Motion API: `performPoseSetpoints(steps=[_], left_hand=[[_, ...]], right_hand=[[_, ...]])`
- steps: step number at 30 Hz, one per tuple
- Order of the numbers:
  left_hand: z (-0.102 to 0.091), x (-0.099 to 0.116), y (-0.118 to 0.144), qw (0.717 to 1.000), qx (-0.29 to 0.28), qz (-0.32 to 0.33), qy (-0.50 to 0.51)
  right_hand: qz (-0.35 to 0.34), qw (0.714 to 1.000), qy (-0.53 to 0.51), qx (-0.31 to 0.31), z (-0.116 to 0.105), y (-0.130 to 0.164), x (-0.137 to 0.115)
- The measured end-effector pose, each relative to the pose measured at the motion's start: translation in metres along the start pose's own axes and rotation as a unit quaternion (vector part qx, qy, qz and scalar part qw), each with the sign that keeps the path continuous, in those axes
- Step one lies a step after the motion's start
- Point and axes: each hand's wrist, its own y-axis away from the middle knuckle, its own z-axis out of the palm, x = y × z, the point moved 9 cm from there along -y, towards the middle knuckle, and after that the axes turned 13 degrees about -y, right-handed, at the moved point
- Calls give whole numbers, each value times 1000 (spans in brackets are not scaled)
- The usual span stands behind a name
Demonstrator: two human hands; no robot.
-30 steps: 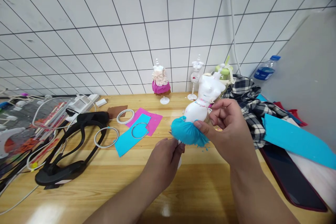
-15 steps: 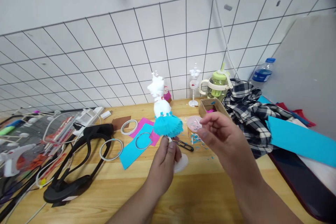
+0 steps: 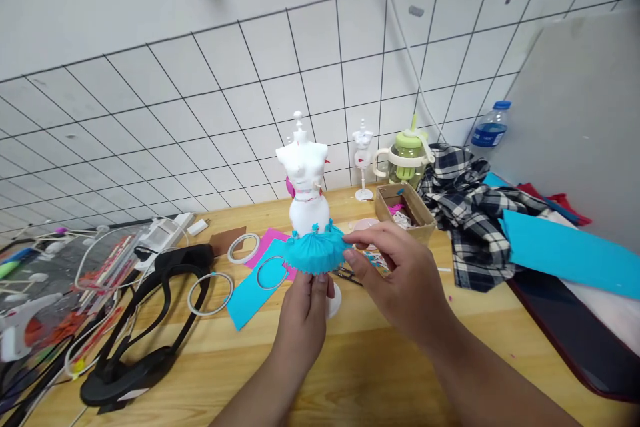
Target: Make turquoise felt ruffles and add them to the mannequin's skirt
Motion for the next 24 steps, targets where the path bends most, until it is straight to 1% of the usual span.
performPoseSetpoints(steps=[4, 6, 7, 8, 9, 11, 13, 14, 15, 16, 19, 20, 21, 22, 24], left_hand=[[0, -4, -3, 1000, 5, 0, -27], [1, -4, -3, 999, 4, 5, -35], [2, -3, -4, 999, 5, 9, -38], [1, -3, -4, 999, 8, 14, -41], [1, -2, -4, 999, 12, 19, -42], [-1, -1, -5, 999, 21, 23, -42], [-3, -2, -6, 998, 29, 20, -47], [-5, -3, -6, 998, 35, 20, -51], [-6, -4, -6, 997, 42, 21, -55], [-8, -4, -6, 997, 49, 23, -59], [-10, -3, -6, 995, 58, 31, -69], [-9, -3, -6, 995, 53, 33, -71], [-7, -3, -5, 996, 49, 34, -73], [-6, -3, -5, 996, 45, 35, -71], [-5, -3, -4, 996, 44, 36, -62]], right_hand=[[43, 998, -34, -17, 1, -2, 9], [101, 990, -91, -44, 7, -2, 19], [145, 977, -142, -62, 12, 0, 26], [194, 957, -202, -78, 18, 3, 33], [242, 929, -267, -88, 25, 7, 38], [323, 861, -383, -85, 37, 15, 46], [378, 801, -459, -71, 48, 23, 49], [393, 779, -484, -67, 53, 26, 49], [398, 768, -497, -65, 57, 29, 48], [393, 769, -500, -62, 59, 30, 47], [357, 799, -483, -34, 57, 29, 46], [354, 799, -485, -27, 57, 29, 46], [360, 788, -498, -26, 59, 31, 46], [374, 768, -518, -30, 62, 33, 46], [409, 715, -564, -49, 70, 38, 43]])
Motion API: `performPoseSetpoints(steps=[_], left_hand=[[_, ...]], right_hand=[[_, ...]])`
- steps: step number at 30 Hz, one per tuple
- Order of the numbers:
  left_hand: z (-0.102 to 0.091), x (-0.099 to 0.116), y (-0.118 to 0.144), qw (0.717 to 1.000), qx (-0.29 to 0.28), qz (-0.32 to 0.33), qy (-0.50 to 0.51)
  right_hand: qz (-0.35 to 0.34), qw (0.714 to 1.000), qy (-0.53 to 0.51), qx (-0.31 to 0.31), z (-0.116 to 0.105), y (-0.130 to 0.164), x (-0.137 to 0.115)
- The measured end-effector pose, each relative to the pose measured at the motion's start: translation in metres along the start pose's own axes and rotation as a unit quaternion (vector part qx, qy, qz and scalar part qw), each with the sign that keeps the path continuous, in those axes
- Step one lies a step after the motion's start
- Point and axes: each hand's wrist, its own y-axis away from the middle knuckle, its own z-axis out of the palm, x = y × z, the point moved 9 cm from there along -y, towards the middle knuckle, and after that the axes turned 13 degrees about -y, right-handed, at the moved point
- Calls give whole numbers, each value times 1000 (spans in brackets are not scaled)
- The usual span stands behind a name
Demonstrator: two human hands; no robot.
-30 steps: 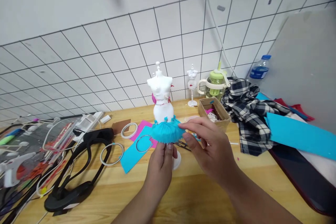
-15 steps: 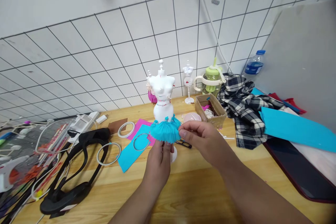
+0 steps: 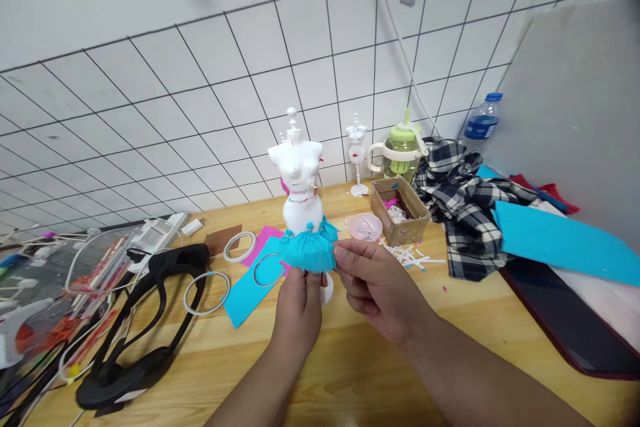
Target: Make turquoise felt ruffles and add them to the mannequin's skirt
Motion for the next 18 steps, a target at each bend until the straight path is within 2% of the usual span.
performPoseSetpoints(steps=[5, 9, 14, 18], left_hand=[[1, -4, 1, 1000, 9, -13, 16], [-3, 0, 1, 999, 27, -8, 32], [-13, 2, 2, 995, 60, -22, 73], [-18, -2, 2, 992, 74, -39, 90]], right_hand=[[44, 990, -132, -10, 8, 6, 11], [77, 972, -222, 22, 9, 12, 27], [61, 969, -230, 59, 4, 16, 36], [100, 977, -189, 9, 13, 16, 43]])
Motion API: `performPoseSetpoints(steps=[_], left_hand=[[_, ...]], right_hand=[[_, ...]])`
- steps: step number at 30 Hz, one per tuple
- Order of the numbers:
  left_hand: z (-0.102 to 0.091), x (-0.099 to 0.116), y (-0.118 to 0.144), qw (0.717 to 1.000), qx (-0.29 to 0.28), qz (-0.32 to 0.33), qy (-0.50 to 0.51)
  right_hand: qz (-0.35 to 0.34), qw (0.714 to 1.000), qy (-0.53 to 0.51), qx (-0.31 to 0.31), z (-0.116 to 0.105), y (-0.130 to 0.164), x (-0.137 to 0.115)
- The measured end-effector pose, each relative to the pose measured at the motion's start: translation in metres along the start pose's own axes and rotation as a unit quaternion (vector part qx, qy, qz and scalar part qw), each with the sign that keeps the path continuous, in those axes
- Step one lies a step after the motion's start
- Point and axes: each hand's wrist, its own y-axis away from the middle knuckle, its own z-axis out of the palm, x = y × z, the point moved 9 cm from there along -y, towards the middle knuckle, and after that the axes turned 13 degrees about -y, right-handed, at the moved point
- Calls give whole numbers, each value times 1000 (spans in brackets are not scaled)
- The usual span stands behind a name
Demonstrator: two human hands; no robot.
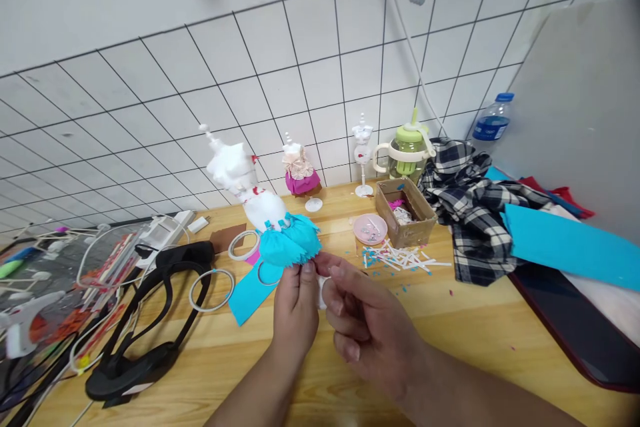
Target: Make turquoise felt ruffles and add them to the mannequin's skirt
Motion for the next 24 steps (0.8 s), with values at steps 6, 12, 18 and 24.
performPoseSetpoints(steps=[6, 12, 18, 24], left_hand=[[9, -9, 2, 999, -29, -22, 6], [18, -12, 3, 998, -37, -23, 49], [23, -11, 5, 993, -39, -51, 100], [20, -27, 2, 985, -28, -88, 146]], right_hand=[[-6, 999, 8, -41, 4, -6, -2], [13, 997, -52, -54, 4, -10, -2], [34, 993, -80, -74, 4, -12, -1], [60, 989, -79, -109, 8, -11, 2]])
